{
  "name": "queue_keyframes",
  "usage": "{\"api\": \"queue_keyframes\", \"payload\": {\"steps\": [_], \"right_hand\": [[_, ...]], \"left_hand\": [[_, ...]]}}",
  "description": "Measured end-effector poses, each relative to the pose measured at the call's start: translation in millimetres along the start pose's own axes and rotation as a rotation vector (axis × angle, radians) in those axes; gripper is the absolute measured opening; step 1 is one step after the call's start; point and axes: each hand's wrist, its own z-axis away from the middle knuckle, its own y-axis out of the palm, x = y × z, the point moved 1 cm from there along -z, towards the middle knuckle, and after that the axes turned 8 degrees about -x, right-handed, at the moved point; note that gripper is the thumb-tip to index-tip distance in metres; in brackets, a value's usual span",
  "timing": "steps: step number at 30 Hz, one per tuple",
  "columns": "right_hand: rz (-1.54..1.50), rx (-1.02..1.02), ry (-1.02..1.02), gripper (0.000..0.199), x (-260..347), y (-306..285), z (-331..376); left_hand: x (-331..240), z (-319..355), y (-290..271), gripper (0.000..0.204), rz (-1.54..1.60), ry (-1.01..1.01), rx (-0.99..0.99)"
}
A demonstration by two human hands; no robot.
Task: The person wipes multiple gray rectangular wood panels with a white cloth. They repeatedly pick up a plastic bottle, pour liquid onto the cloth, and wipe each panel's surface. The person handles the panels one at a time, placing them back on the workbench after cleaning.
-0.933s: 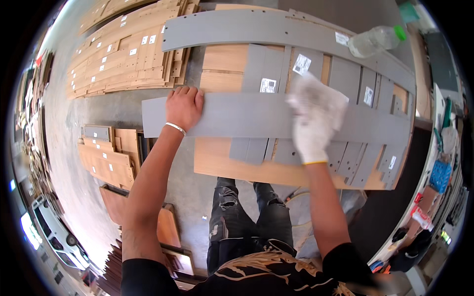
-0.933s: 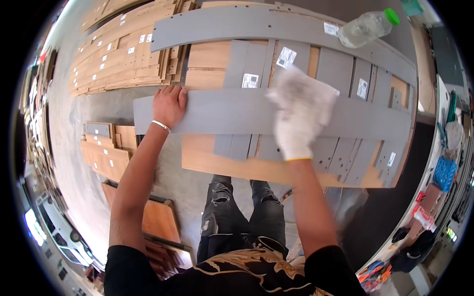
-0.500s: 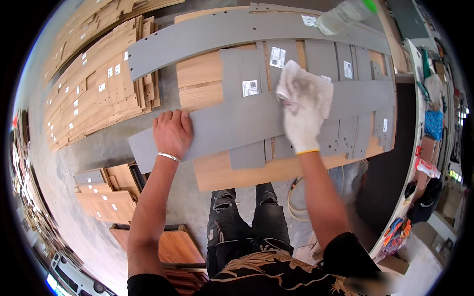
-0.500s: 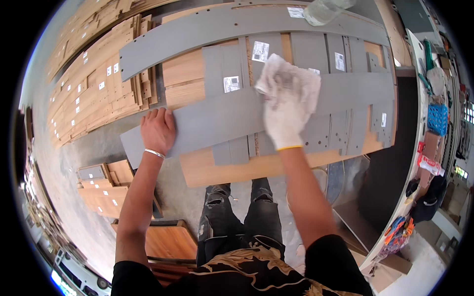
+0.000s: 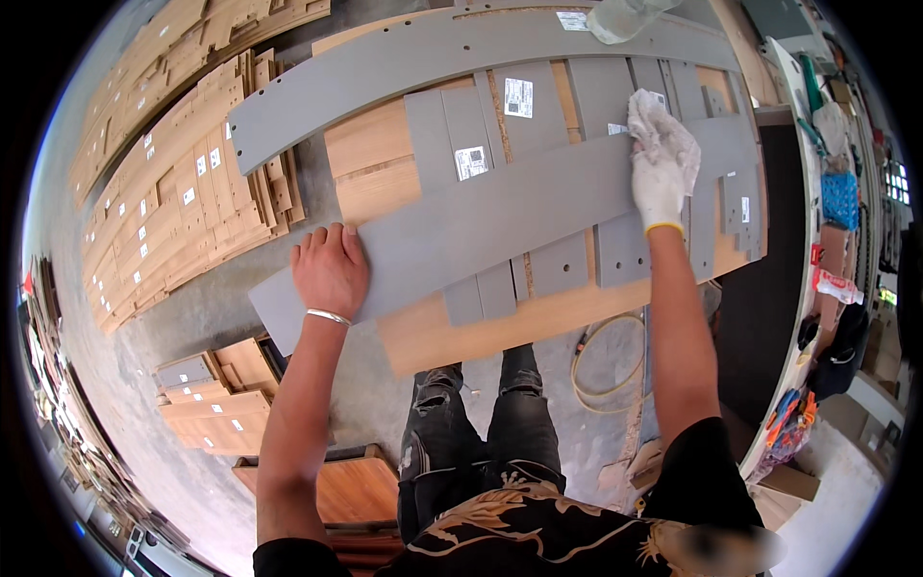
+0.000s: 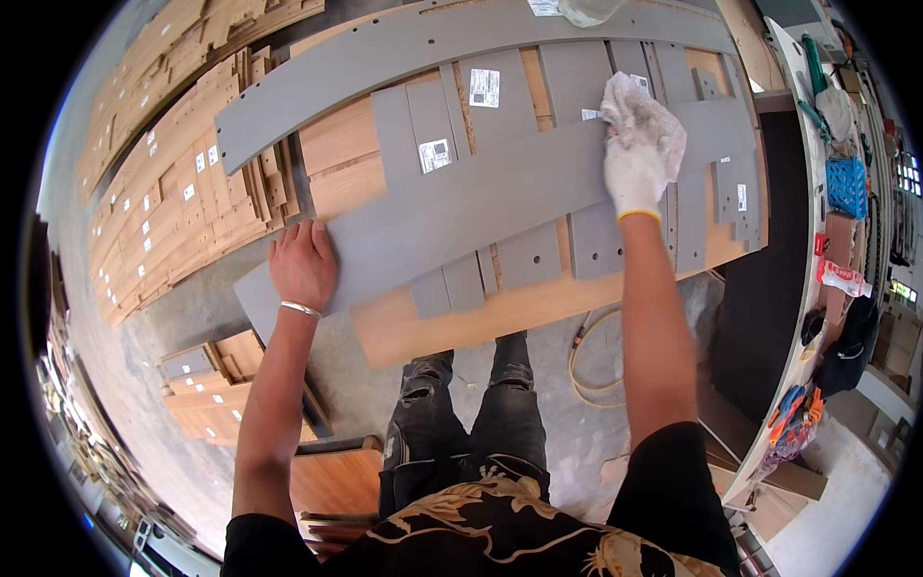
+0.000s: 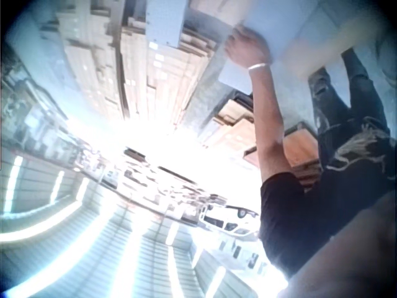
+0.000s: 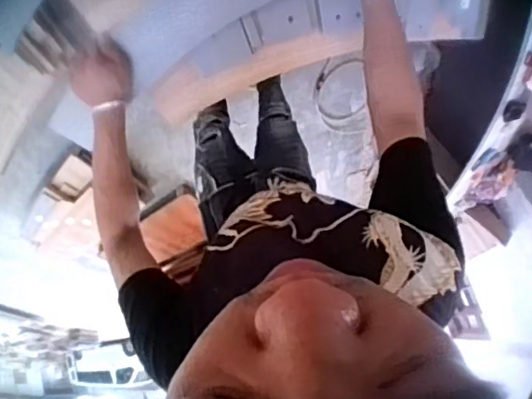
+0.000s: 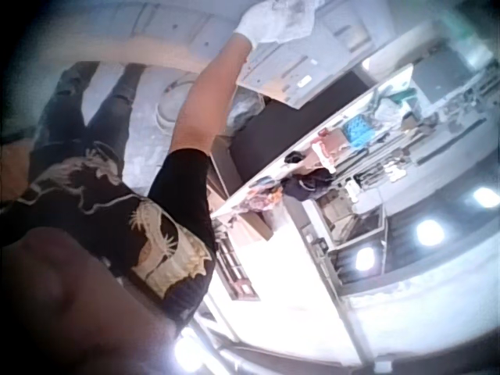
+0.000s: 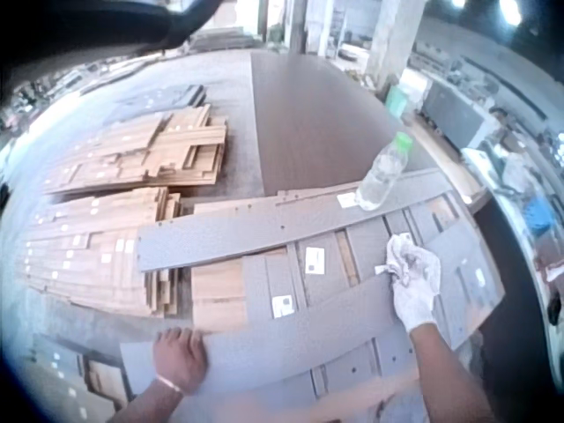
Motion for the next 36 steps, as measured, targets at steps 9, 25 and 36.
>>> {"api": "queue_keyframes", "payload": {"steps": [9, 25, 36], "right_hand": [[-0.389, 0.314, -0.726, 0.053, 166.5, 3.3, 243.3], [-0.059, 0.313, -0.657, 0.067, 117.6, -16.1, 206.4], [-0.351, 0.467, -0.698, 0.063, 177.7, 1.4, 249.8]], "left_hand": [[22.1, -14.7, -8.9, 0.033, 0.027, 0.096, 0.293], [14.9, -18.2, -16.1, 0.041, -0.015, 0.088, 0.394], [17.6, -16.9, -9.6, 0.040, 0.030, 0.115, 0.369]]}}
